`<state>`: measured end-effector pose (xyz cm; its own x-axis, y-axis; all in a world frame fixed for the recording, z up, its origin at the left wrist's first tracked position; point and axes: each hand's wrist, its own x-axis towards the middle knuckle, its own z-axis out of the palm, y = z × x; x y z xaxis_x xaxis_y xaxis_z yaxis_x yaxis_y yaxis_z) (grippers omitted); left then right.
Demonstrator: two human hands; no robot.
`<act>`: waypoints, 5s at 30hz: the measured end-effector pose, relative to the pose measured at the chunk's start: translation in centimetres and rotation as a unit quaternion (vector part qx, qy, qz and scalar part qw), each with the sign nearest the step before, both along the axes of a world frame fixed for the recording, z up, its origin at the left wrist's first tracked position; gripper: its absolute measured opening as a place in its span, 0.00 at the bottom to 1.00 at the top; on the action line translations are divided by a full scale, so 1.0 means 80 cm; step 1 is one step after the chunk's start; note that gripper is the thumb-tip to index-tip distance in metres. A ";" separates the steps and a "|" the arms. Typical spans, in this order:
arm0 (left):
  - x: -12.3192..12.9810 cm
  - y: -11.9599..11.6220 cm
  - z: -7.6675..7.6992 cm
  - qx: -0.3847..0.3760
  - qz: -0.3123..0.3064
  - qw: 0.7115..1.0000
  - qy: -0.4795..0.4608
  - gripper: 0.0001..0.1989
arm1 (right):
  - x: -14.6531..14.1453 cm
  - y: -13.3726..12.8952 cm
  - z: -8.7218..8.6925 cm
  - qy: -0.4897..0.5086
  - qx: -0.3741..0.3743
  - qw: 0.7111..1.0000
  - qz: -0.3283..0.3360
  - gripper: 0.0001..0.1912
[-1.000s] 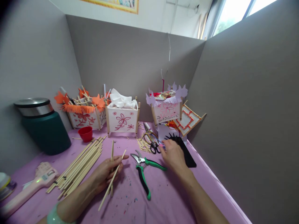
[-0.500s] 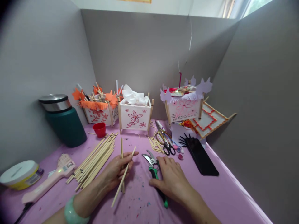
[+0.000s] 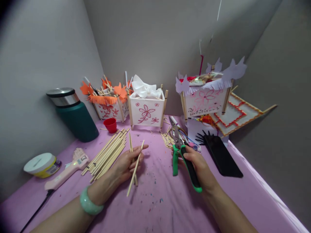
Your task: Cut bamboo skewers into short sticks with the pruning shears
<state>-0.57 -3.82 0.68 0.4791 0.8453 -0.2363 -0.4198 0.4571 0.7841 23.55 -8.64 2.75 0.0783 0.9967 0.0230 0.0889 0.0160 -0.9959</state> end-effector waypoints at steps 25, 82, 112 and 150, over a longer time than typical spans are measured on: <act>-0.002 -0.002 0.003 0.017 0.006 1.000 0.020 0.17 | -0.010 -0.006 0.002 -0.127 -0.001 0.990 0.068 0.27; 0.014 -0.016 0.005 0.007 -0.049 0.999 0.022 0.22 | -0.053 -0.005 -0.051 -0.538 0.176 0.824 0.018 0.31; 0.014 -0.010 0.003 0.016 -0.016 0.998 0.051 0.27 | -0.050 -0.004 -0.027 -0.452 0.123 0.884 -0.003 0.17; 0.028 -0.022 0.000 0.085 -0.011 0.996 -0.011 0.23 | -0.036 0.005 -0.029 0.266 -0.019 0.952 -0.153 0.20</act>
<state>1.71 -5.58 0.66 0.5015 0.8614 -0.0804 -0.4293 0.3284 0.8413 20.64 -8.25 0.43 0.3560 0.9245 -0.1359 -0.4330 0.0343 -0.9007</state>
